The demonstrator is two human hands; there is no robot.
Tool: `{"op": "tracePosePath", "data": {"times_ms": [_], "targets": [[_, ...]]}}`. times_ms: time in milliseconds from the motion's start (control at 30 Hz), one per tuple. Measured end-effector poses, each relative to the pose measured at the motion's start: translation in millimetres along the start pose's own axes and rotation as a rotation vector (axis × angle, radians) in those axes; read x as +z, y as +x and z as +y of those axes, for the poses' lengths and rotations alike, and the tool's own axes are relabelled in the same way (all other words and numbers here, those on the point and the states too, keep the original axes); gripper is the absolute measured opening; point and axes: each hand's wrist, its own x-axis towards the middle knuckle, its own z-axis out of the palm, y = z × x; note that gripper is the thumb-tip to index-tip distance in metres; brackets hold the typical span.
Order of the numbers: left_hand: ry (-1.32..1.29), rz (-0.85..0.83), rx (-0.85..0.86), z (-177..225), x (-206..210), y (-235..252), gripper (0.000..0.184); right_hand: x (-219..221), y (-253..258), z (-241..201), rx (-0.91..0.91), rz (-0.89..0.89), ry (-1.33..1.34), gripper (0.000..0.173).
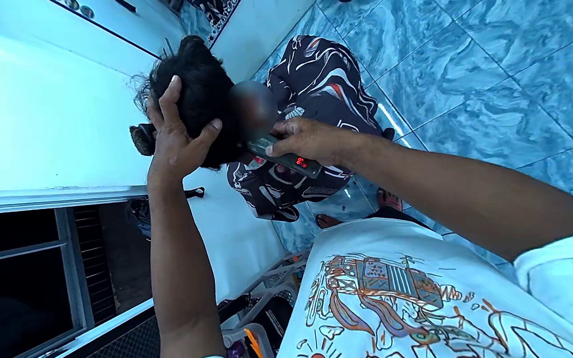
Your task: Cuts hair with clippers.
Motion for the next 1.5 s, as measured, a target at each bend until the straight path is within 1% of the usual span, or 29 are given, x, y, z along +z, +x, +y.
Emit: {"op": "tracePosePath", "data": {"times_ms": [33,100,167,200,300,333,433,500,533,633,667,767,800,900,933,1033,1067,1133,1200,1233,1267,1333,1367,1400,1433,1500], "targets": [[0.002,-0.002,0.004,0.1,-0.3,-0.8,0.101,-3.7,1.7,-3.3,0.023,-0.005,-0.053,0.029],[0.003,-0.004,0.005,2.0,-0.6,-1.6,0.101,-12.4,6.1,-7.9,0.130,0.024,-0.219,0.024],[0.002,-0.004,0.005,3.1,-0.2,-1.6,0.101,-22.2,10.2,-12.0,0.181,0.041,-0.306,0.025],[-0.003,0.000,0.008,2.9,0.3,-1.9,0.101,-25.5,11.5,-14.9,0.174,0.040,-0.288,0.025],[-0.005,-0.004,0.002,2.5,-0.3,-1.7,0.101,-31.1,13.6,-20.0,0.072,-0.002,-0.172,0.032],[-0.005,-0.007,-0.002,2.7,-0.4,-1.8,0.102,-31.5,13.7,-20.1,0.058,-0.007,-0.182,0.033],[0.004,-0.010,-0.019,4.1,-1.0,-1.9,0.102,-32.1,14.7,-17.7,0.128,0.025,-0.301,0.027],[0.004,-0.007,-0.018,3.9,-0.3,-1.8,0.101,-34.0,15.1,-18.4,0.143,0.044,-0.297,0.028],[0.005,-0.009,-0.021,4.2,-0.2,-1.5,0.101,-34.5,15.0,-19.5,0.111,0.049,-0.263,0.031],[0.002,-0.014,-0.022,4.8,-1.4,-2.1,0.102,-33.8,12.8,-23.2,0.000,-0.009,-0.157,0.034],[0.001,-0.014,-0.018,4.5,-1.5,-2.2,0.102,-33.3,12.0,-23.7,0.009,-0.010,-0.179,0.034],[0.003,-0.013,-0.016,3.7,-1.3,-2.0,0.101,-31.3,11.6,-22.7,0.099,0.031,-0.303,0.026],[0.006,-0.013,-0.018,3.9,-0.7,-2.1,0.101,-31.2,11.5,-23.0,0.104,0.036,-0.292,0.027],[-0.001,-0.016,-0.018,3.5,-0.8,-2.0,0.102,-31.0,12.2,-26.7,0.026,0.007,-0.165,0.032],[0.000,-0.018,-0.016,3.0,-1.0,-2.4,0.102,-30.2,11.3,-26.9,0.021,-0.001,-0.172,0.032],[0.007,-0.017,-0.008,4.1,-0.8,-3.0,0.101,-30.0,9.0,-19.8,0.086,0.020,-0.324,0.024],[0.005,-0.018,-0.013,4.8,-0.9,-3.0,0.101,-30.3,8.9,-18.0,0.107,0.034,-0.340,0.024],[-0.001,-0.009,-0.020,6.2,0.5,-3.8,0.101,-29.8,7.1,-20.6,0.085,0.053,-0.255,0.027],[-0.005,0.003,-0.008,5.4,2.2,-5.5,0.100,-29.3,5.2,-27.3,-0.017,0.017,-0.106,0.032],[-0.008,0.005,0.004,4.6,2.6,-6.3,0.100,-27.5,2.6,-29.8,-0.055,0.003,-0.099,0.034],[-0.005,0.009,0.015,4.5,2.3,-6.0,0.099,-26.8,-1.0,-31.2,-0.080,-0.001,-0.161,0.034],[-0.010,0.024,0.047,4.8,2.7,-7.8,0.098,-30.4,-14.9,-16.5,-0.076,0.001,-0.295,0.030],[-0.021,0.051,0.077,4.8,2.3,-9.9,0.098,-37.2,-28.0,-3.4,-0.053,0.013,-0.300,0.028],[-0.062,0.108,0.128,2.9,2.5,-15.7,0.097,-47.4,-48.0,12.4,-0.022,0.033,-0.240,0.029],[-0.127,0.217,0.184,-0.1,3.3,-25.6,0.094,-61.8,-72.6,31.0,0.007,0.068,-0.128,0.032],[-0.233,0.589,0.248,2.9,10.1,-59.2,0.081,-97.8,-128.2,76.4,0.075,0.185,0.180,0.043]]}}
